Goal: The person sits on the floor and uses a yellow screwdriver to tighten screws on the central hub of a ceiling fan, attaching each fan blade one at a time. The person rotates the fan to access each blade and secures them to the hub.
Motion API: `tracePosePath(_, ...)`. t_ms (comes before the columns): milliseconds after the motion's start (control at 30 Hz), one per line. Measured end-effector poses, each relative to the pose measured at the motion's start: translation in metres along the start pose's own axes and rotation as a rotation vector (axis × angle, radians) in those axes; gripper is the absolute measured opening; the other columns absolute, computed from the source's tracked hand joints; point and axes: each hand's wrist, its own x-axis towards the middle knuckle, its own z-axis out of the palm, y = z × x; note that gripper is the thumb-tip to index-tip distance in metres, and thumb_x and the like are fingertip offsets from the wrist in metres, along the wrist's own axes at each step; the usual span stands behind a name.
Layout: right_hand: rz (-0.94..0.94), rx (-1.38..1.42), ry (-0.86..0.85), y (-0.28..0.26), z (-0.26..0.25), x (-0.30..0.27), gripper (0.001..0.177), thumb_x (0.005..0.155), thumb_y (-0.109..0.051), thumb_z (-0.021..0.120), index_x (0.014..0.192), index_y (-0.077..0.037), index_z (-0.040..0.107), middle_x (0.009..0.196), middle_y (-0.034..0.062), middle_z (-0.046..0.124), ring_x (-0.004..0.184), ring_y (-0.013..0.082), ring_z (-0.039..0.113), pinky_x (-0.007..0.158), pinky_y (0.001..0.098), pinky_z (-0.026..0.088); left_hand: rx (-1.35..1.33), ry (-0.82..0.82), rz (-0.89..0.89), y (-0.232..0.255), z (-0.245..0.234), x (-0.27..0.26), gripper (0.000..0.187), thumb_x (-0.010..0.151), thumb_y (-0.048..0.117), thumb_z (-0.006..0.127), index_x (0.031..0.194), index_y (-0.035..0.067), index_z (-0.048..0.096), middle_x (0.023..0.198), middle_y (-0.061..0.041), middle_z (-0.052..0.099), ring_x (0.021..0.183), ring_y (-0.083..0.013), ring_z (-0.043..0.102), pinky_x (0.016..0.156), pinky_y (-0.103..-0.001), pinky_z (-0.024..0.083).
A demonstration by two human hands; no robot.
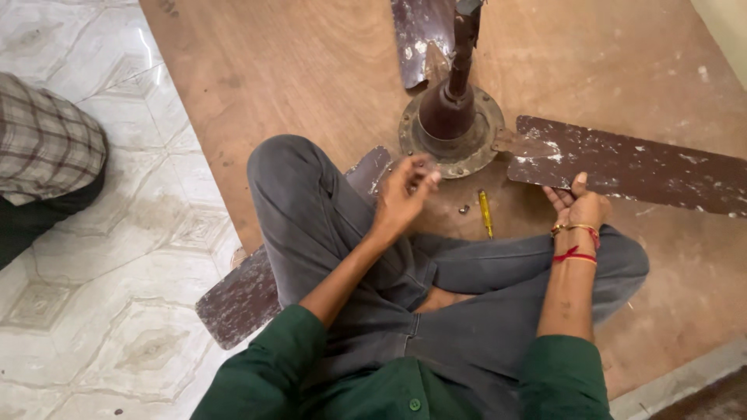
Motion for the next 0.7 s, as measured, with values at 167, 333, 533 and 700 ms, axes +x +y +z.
tracePosePath(167,0.070,0.003,0.009,0.021,-0.019,0.034,0.035,0.103,-0.013,0.064,0.121,0.013,0.052,0.115,0.0263,0.067,0.094,0.0384,0.076,0.077,0.0507,0.064,0.060,0.144,0.145,0.026,-0.007,0.029,0.069,0.093,0.025,0.076,0.150,0.004,0.043,0.139,-0.016,0.064,0.120,-0.0237,0.067,0.095,-0.034,0.058)
tracePosePath(333,0.228,-0.017,-0.020,0.039,-0.029,0.060,0.033,0.104,-0.016,0.060,0.131,0.003,0.055,0.122,0.0181,0.069,0.103,0.0357,0.074,0.083,0.0502,0.062,0.378,0.056,0.544,0.053,0.003,0.067,0.096,0.087,0.031,0.087,0.157,0.001,0.027,0.154,-0.028,0.045,0.144,-0.0416,0.047,0.120,-0.049,0.040)
tracePosePath(533,0.352,0.016,0.054,0.044,-0.025,0.066,0.030,0.102,-0.011,0.057,0.130,0.001,0.056,0.121,0.0154,0.070,0.105,0.0344,0.075,0.084,0.0536,0.061,0.121,-0.032,0.430,0.077,0.048,0.116,0.086,0.098,0.029,0.078,0.162,0.009,0.024,0.153,-0.025,0.051,0.144,-0.0378,0.050,0.119,-0.049,0.040)
tracePosePath(700,0.352,-0.054,0.125,0.047,-0.025,0.069,0.031,0.100,-0.004,0.056,0.130,-0.002,0.052,0.122,0.0151,0.069,0.106,0.0348,0.073,0.085,0.0545,0.060,0.023,-0.140,0.341,0.083,0.053,0.112,0.050,0.107,0.010,0.059,0.155,0.014,0.046,0.141,-0.009,0.072,0.117,-0.0263,0.074,0.101,-0.042,0.058)
